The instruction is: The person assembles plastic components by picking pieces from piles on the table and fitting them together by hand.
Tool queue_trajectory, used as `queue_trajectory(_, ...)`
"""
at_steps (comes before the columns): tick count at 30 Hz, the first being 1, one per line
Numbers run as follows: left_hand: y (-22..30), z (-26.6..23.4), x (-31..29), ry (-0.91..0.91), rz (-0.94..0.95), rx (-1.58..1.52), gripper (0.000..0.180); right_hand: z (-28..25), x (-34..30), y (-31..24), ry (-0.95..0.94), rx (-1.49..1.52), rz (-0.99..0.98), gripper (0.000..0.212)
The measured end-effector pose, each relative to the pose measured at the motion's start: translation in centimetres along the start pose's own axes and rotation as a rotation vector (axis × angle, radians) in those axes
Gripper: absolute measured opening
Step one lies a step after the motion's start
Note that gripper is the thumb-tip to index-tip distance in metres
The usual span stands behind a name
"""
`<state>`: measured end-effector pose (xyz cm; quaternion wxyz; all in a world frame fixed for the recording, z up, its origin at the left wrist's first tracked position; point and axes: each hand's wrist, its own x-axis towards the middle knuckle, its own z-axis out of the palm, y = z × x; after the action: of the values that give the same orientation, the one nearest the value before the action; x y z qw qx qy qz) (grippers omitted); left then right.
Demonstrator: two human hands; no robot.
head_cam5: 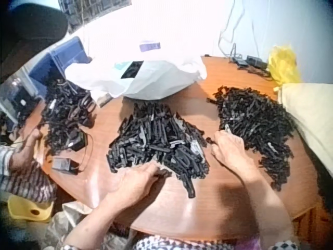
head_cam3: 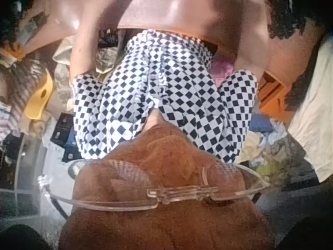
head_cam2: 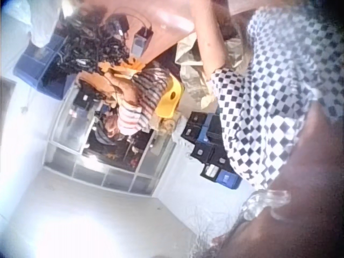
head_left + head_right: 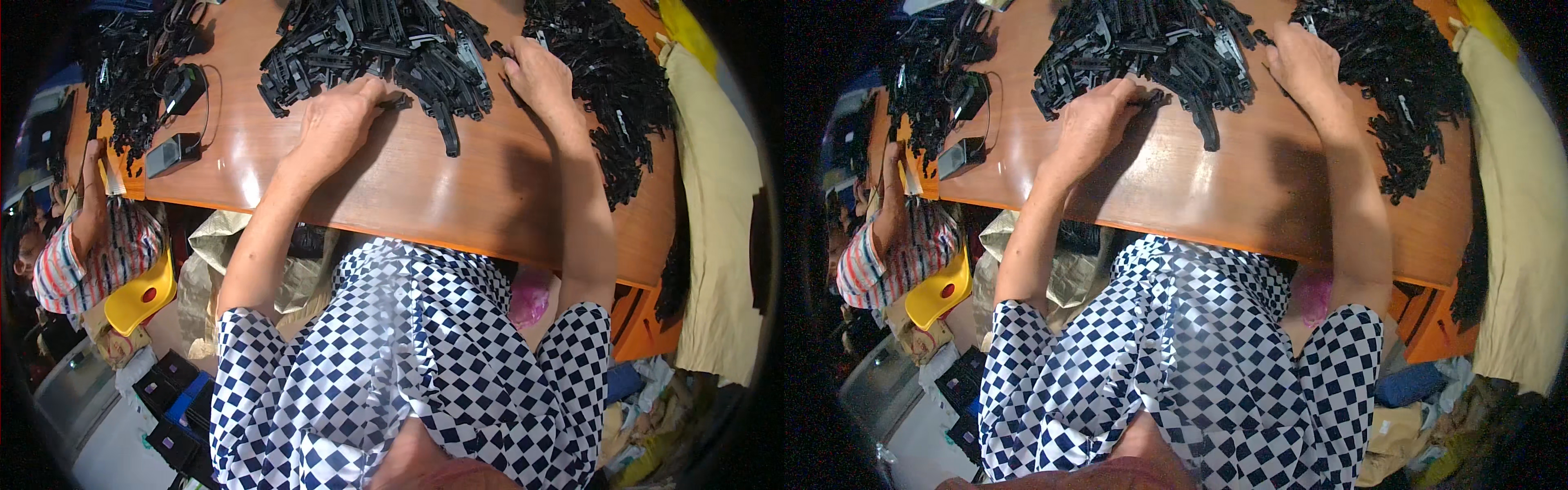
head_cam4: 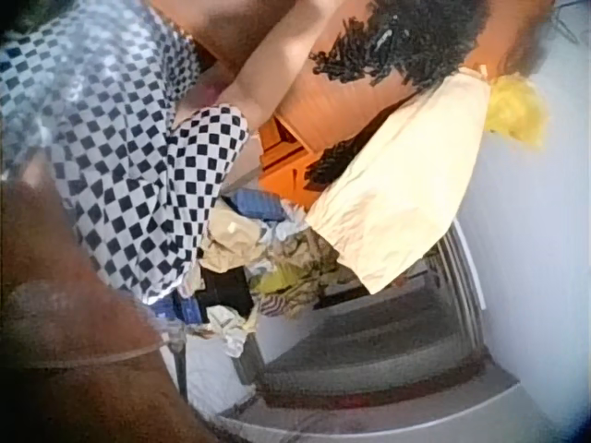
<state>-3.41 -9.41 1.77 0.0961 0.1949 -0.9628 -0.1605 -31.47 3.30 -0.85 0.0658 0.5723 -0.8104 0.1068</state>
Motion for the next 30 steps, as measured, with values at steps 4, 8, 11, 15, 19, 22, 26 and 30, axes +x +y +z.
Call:
queue_trajectory(4,-0.6,1.4,-1.2,0.096,-0.243,-0.966,0.009,-0.4,-1.5,-1.3,0.020,0.580,0.245,0.024)
queue_trajectory(8,1.6,2.0,-2.4,0.102,-0.473,-1.840,0.010,-3.0,-4.3,-6.2,-0.223,1.516,0.411,0.028)
queue_trajectory(11,3.4,2.1,-2.2,0.148,-0.440,-1.944,0.011,-3.9,-6.5,-11.6,-0.159,1.723,0.347,0.026)
queue_trajectory(15,4.3,1.8,-2.3,0.195,-0.416,-1.909,0.011,-4.3,-7.3,-14.5,-0.128,1.850,0.306,0.025)
queue_trajectory(19,3.9,2.3,-3.0,0.187,-0.374,-1.738,0.012,-4.4,-7.8,-14.9,-0.150,1.867,0.305,0.024)
queue_trajectory(22,4.3,2.6,-3.2,0.217,-0.365,-1.566,0.012,-4.1,-8.0,-15.3,-0.141,1.792,0.347,0.022)
queue_trajectory(26,5.5,1.6,-3.5,0.234,-0.382,-1.346,0.016,-2.8,-8.5,-15.7,-0.074,1.680,0.411,0.020)
queue_trajectory(30,6.6,0.8,-3.6,0.227,-0.397,-1.340,0.021,-1.7,-9.2,-16.0,0.037,1.540,0.332,0.018)
